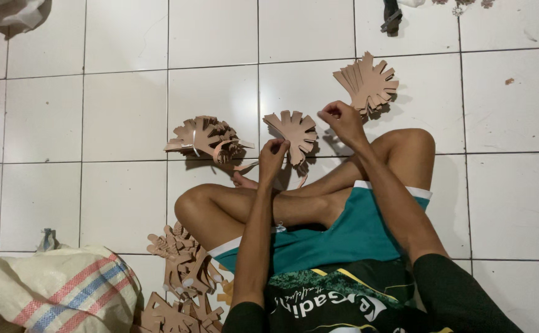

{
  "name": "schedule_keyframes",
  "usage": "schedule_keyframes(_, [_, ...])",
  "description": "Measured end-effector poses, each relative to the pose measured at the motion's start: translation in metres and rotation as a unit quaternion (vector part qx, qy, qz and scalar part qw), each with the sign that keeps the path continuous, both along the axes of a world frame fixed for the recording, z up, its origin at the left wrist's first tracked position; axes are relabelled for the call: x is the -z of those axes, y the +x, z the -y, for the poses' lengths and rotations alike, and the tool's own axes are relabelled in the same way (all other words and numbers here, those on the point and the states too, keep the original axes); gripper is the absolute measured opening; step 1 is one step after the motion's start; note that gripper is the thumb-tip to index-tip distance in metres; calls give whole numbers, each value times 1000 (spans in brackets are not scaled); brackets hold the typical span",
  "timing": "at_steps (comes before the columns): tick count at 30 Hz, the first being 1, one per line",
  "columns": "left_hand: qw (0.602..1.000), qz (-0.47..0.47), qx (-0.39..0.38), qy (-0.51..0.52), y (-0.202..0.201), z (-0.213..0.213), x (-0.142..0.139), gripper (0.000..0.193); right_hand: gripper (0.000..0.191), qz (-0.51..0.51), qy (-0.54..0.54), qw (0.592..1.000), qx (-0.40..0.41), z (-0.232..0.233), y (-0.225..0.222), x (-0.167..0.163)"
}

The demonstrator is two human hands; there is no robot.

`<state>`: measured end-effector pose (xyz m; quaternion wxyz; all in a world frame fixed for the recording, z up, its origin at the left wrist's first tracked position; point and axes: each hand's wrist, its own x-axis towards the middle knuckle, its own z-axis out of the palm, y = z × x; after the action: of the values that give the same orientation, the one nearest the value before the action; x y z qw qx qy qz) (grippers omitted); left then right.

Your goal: The person sits cross-legged on the workshop floor, unpacks cut leather pieces from a white tote bag, and sorts the fan-shaped and flower-shaped pieces into piles on the floor. They occasionally pick up pieces one at a time, align them, and trim them with scissors.

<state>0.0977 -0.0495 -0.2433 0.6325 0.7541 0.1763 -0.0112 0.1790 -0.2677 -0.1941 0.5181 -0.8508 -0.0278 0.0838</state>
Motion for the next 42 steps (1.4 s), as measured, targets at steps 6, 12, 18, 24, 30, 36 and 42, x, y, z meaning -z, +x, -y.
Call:
schedule_keyframes(6, [1000, -2, -5, -19, 1, 0, -2, 46, 33, 34, -53, 998, -24, -28, -6, 0])
schedule_keyframes(12, [1000, -11, 2, 13, -1, -1, -4, 47, 20, 10, -7, 999, 31, -19, -6, 0])
schedule_keyframes(18, [1000, -13, 4, -9, -3, -2, -6, 49, 17, -64, 247, 962, 99, 8, 18, -10])
schedule_keyframes(24, [999, -15, 4, 30, 0, 0, -2, 49, 22, -124, 427, 891, 96, 31, 21, -20])
schedule_keyframes(30, [1000, -6, 4, -15, 0, 2, 3, 48, 30, -74, 433, 888, 138, 66, 23, -42])
schedule_keyframes(36, [1000, 7, 6, -5, 0, 5, 2, 53, 33, 4, 415, 889, 191, 129, 51, -72])
schedule_keyframes(42, [999, -35, 5, -2, -2, 4, 0, 55, 29, -73, 111, 957, 256, 126, 58, -53])
